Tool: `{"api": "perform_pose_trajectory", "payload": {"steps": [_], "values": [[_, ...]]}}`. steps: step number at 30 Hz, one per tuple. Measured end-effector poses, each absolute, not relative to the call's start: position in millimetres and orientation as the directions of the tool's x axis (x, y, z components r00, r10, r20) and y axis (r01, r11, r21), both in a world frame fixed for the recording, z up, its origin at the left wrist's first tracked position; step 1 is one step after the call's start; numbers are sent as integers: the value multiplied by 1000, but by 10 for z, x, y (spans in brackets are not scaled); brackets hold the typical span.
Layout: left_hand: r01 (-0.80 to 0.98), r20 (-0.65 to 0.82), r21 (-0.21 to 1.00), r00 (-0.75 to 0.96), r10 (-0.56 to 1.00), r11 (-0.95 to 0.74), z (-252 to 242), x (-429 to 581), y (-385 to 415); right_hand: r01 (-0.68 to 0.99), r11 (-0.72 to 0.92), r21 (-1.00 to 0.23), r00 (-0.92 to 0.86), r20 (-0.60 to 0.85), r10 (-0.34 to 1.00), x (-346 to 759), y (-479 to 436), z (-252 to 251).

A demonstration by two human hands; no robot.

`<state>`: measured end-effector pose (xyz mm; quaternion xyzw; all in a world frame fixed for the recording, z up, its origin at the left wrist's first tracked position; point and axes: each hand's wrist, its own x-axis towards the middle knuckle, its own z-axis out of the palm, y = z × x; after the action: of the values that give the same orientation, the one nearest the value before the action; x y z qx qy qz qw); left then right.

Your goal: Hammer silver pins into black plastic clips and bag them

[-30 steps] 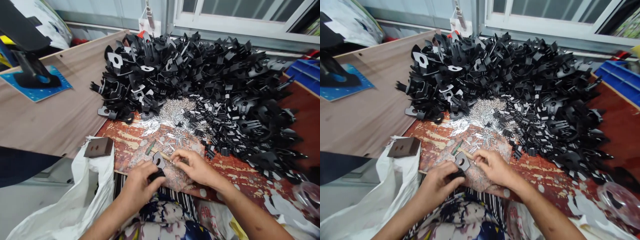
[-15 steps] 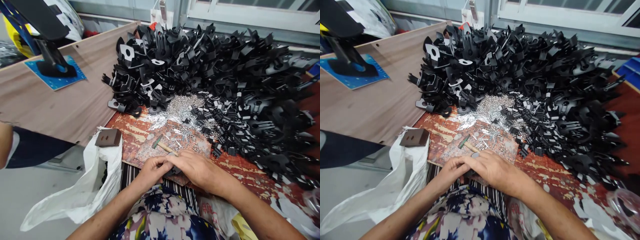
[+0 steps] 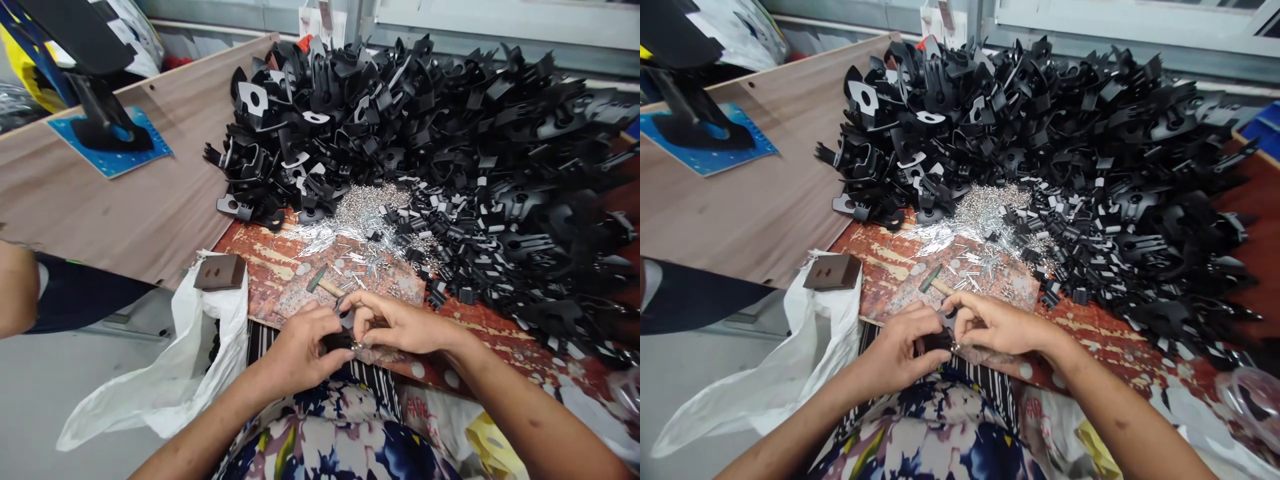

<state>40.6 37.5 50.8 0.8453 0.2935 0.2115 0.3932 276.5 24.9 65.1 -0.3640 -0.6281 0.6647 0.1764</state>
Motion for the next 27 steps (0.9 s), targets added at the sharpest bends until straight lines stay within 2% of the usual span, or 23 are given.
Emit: {"api": "perform_pose_trajectory", "payload": {"steps": [4,8,13,16,23,27], "values": [[267,110,782,831,546,-563,583,439,364,154,-297,-942,-763,-305,569,2759,339,557],[305,83,794,801,592,-525,510,489,289,158,-380,-911,-762,-357,540,2716,376,478],[380,77,831,645,760,-406,309,492,228,167,-363,-917,-746,-358,561,2637,493,436],[422,79,818,589,804,-390,257,434,235,173,-326,-929,-753,-339,564,2580,591,439],[481,122,735,600,791,-479,417,240,336,99,-420,-902,-810,-318,493,2541,775,450],[374,98,790,705,702,-485,498,229,370,148,-447,-882,-840,-350,414,2524,811,433]]}}
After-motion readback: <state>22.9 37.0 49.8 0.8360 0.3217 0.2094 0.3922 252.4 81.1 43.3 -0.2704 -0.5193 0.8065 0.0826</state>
